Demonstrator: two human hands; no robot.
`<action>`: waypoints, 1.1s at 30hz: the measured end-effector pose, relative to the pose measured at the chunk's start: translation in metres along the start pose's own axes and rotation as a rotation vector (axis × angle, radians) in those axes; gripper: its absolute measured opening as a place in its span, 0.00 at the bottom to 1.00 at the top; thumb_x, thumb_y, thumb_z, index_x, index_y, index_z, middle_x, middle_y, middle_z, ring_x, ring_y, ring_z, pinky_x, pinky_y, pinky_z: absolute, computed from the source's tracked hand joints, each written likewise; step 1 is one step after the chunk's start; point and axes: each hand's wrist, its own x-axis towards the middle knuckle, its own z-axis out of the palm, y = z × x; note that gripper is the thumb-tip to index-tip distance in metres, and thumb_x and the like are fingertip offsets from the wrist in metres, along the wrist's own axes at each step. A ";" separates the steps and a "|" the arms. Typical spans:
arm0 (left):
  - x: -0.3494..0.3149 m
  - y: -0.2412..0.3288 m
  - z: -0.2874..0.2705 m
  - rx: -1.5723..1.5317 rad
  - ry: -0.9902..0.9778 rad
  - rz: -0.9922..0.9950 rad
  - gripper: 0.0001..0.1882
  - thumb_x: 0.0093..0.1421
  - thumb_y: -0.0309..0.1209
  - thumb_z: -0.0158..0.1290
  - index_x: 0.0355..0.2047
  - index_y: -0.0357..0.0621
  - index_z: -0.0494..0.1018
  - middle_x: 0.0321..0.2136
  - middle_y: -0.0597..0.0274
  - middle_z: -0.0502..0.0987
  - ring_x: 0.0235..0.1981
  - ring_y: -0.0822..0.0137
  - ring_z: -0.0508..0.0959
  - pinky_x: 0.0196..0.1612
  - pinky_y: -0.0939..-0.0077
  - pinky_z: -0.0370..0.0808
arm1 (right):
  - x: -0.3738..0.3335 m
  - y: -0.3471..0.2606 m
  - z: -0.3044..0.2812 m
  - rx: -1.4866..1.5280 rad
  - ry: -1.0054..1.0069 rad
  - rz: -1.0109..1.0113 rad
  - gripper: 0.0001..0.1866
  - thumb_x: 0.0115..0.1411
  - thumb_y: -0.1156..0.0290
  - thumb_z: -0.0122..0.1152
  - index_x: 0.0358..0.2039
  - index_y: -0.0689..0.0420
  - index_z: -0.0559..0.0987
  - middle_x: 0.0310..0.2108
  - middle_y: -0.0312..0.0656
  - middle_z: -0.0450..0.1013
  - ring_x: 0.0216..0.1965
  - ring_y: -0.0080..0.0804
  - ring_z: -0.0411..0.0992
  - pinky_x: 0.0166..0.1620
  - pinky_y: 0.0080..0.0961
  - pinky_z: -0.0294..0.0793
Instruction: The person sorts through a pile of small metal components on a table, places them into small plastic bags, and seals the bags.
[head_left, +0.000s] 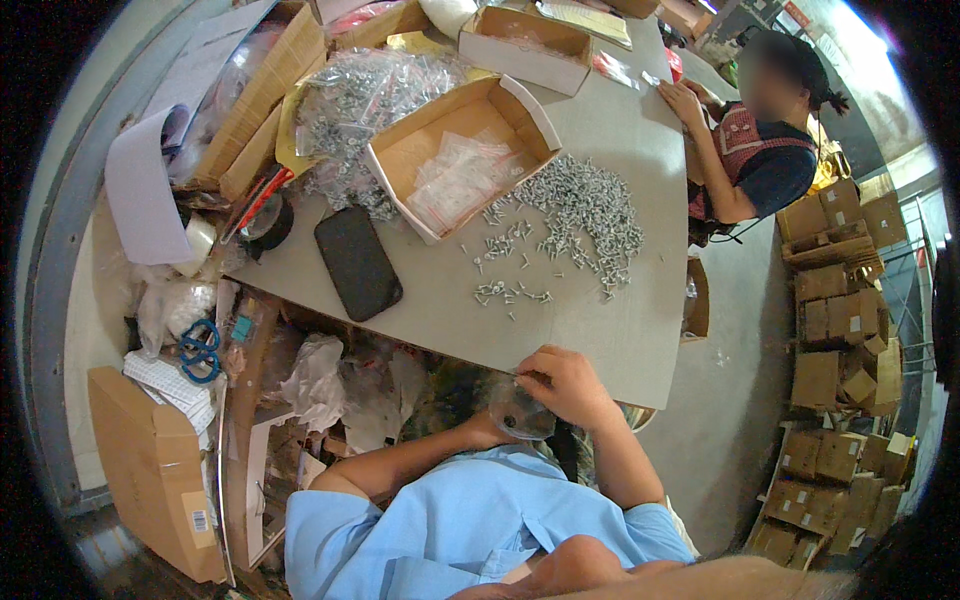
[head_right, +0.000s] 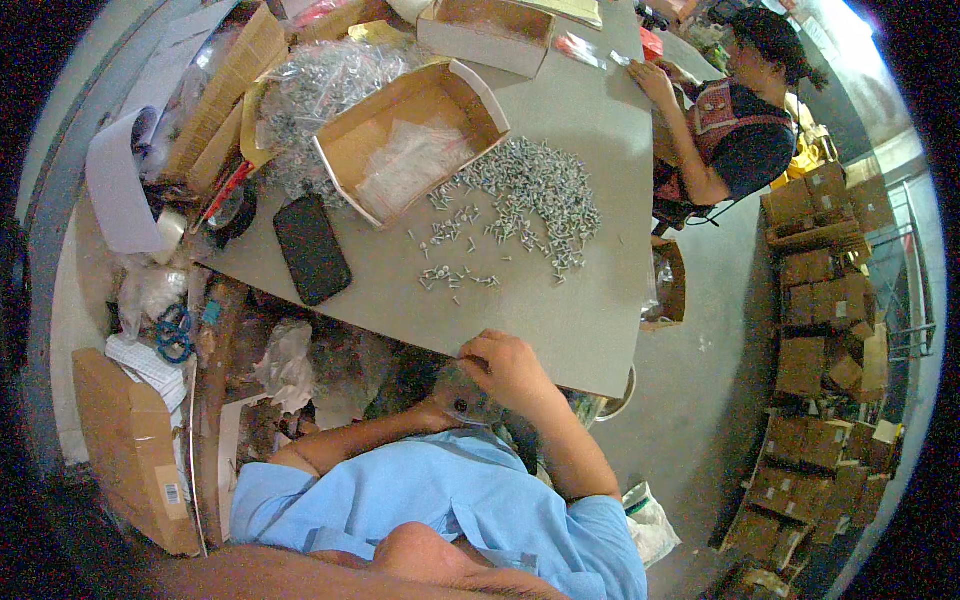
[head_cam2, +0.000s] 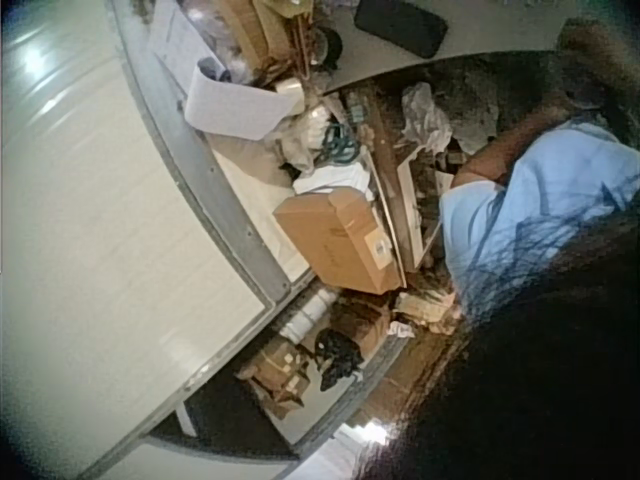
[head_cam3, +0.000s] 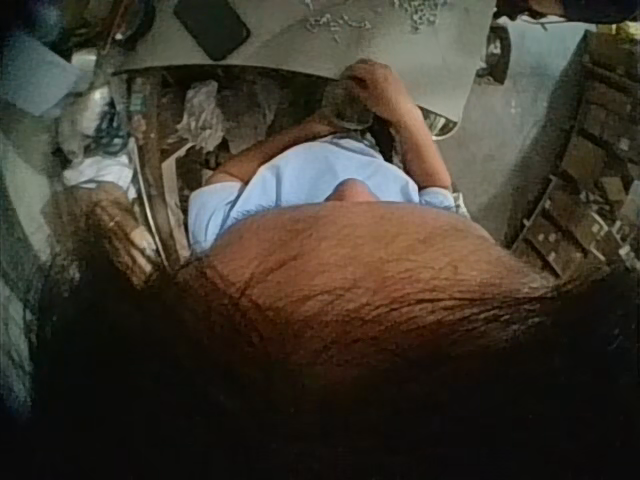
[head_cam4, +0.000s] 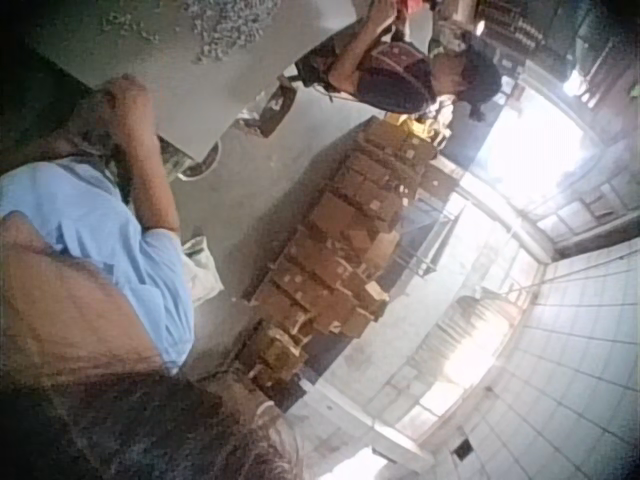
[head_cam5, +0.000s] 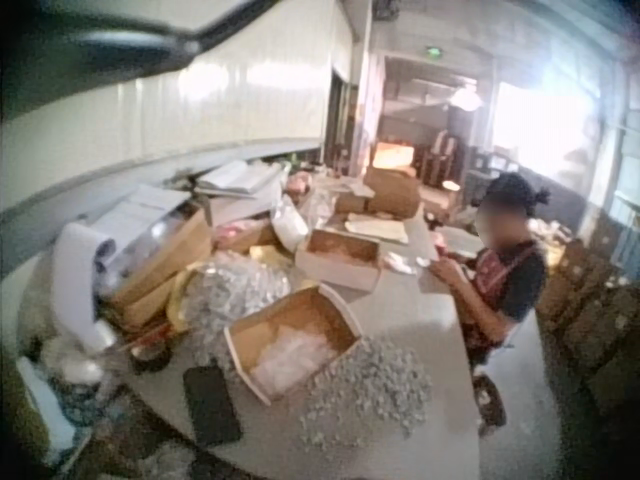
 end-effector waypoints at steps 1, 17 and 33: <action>0.001 -0.002 0.000 -0.002 -0.001 0.029 0.26 0.48 0.37 0.63 0.46 0.43 0.71 0.48 0.52 0.70 0.51 0.58 0.68 0.54 0.65 0.64 | 0.003 0.000 -0.006 0.044 -0.080 0.004 0.09 0.51 0.73 0.59 0.34 0.58 0.77 0.32 0.47 0.71 0.31 0.44 0.71 0.35 0.31 0.71; -0.004 -0.005 -0.005 0.174 -0.045 -0.080 0.32 0.45 0.47 0.63 0.47 0.43 0.69 0.45 0.51 0.71 0.49 0.55 0.68 0.54 0.63 0.64 | 0.025 0.005 -0.012 -0.163 0.000 -0.089 0.07 0.50 0.71 0.61 0.30 0.58 0.78 0.28 0.45 0.71 0.29 0.44 0.71 0.34 0.35 0.70; -0.003 -0.004 0.005 0.249 0.194 0.102 0.24 0.40 0.40 0.67 0.33 0.38 0.73 0.34 0.52 0.76 0.38 0.60 0.75 0.42 0.68 0.70 | 0.080 0.014 0.004 -0.090 0.370 0.009 0.09 0.48 0.71 0.61 0.30 0.58 0.76 0.34 0.49 0.69 0.37 0.50 0.69 0.40 0.39 0.70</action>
